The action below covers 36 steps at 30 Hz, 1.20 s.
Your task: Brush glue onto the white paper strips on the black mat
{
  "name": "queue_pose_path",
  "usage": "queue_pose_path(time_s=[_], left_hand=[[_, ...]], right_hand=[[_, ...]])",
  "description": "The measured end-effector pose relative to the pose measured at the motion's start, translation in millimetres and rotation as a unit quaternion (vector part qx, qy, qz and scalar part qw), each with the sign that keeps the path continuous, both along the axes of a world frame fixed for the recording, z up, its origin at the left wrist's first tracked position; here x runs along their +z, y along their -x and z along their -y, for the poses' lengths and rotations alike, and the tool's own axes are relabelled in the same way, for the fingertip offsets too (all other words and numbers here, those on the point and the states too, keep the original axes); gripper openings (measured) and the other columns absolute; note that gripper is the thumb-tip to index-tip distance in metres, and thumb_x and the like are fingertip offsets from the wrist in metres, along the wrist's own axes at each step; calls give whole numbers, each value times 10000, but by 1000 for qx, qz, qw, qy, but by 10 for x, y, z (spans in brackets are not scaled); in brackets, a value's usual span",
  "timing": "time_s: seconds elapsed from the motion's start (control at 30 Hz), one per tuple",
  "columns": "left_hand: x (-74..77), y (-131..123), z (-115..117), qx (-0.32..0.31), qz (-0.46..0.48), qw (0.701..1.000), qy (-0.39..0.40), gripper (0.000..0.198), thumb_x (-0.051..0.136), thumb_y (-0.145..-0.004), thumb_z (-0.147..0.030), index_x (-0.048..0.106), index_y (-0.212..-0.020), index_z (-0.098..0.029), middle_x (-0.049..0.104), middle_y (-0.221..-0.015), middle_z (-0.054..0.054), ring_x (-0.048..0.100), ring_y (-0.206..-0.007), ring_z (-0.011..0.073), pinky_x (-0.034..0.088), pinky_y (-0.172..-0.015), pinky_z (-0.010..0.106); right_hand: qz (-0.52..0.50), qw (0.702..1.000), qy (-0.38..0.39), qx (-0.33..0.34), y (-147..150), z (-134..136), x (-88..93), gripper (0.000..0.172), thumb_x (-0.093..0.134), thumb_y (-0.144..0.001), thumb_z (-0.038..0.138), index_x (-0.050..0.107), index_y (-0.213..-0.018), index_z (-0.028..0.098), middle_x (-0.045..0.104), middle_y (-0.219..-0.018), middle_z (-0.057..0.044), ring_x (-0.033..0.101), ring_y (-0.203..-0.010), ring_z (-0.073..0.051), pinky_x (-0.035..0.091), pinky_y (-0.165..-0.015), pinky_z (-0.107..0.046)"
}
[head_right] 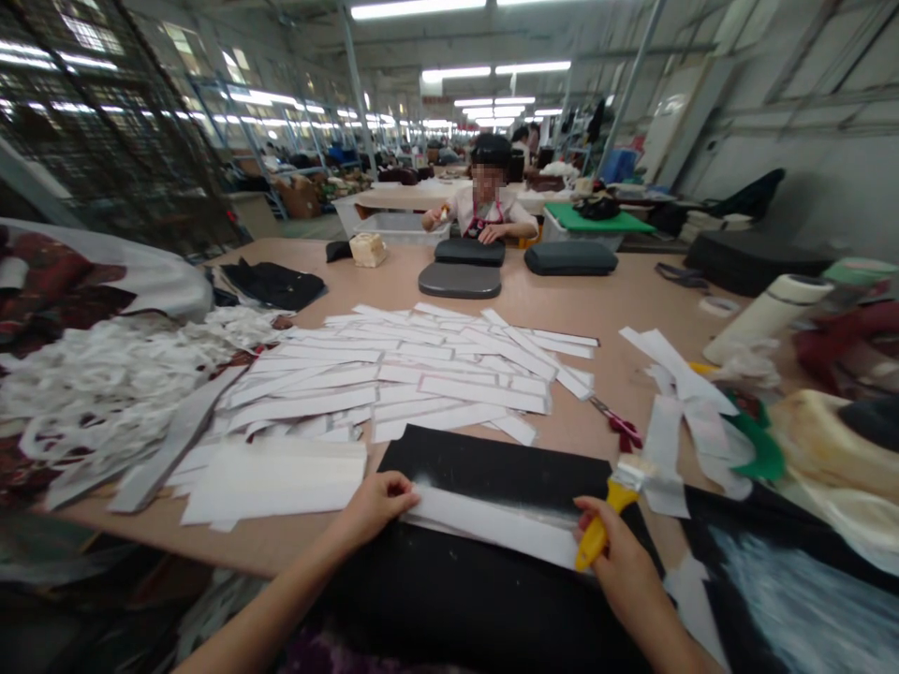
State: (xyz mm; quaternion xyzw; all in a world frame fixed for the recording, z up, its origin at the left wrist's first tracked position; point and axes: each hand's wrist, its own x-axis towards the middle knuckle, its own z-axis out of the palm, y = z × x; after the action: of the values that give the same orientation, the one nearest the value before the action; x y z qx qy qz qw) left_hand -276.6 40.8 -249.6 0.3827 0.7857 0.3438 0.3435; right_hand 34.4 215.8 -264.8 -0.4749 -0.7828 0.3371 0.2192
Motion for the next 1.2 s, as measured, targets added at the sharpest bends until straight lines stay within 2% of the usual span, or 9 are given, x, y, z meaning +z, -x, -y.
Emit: queue_pose_path(time_s=[0.2, 0.5, 0.9, 1.2], left_hand=[[48, -3, -11, -29, -65, 996, 61, 192, 553, -713, -328, 599, -646, -153, 571, -624, 4, 512, -610, 139, 315, -559, 244], [97, 18, -35, -61, -121, 985, 109, 185, 539, -731, -315, 638, -702, -161, 621, -671, 25, 546, -636, 150, 312, -554, 241], [68, -75, -44, -56, -203, 969, 132, 150, 510, -749, -279, 593, -671, -181, 626, -727, 23, 569, -706, 152, 298, -573, 238], [59, -90, -26, -91, -234, 958, 138, 197, 441, -819, -293, 535, -685, -183, 598, -734, 29, 563, -706, 166, 290, -585, 254]], right_hand=[[-17, 1000, -8, -21, 10, -6, -70, 366, 503, -693, 444, 561, -988, 235, 625, -805, -23, 609, -754, -197, 478, -681, -291], [29, 1000, 2, 10, -15, -94, -151, 394, 535, -659, 457, 573, -984, 236, 639, -813, -24, 621, -729, -194, 490, -668, -282], [21, 999, -45, 13, -8, -40, -145, 361, 535, -665, 400, 576, -984, 234, 622, -794, -26, 617, -742, -204, 489, -728, -312], [1, 995, -96, -28, -80, 110, -138, 340, 453, -731, 286, 539, -1043, 185, 597, -866, -57, 600, -802, -202, 498, -747, -335]])
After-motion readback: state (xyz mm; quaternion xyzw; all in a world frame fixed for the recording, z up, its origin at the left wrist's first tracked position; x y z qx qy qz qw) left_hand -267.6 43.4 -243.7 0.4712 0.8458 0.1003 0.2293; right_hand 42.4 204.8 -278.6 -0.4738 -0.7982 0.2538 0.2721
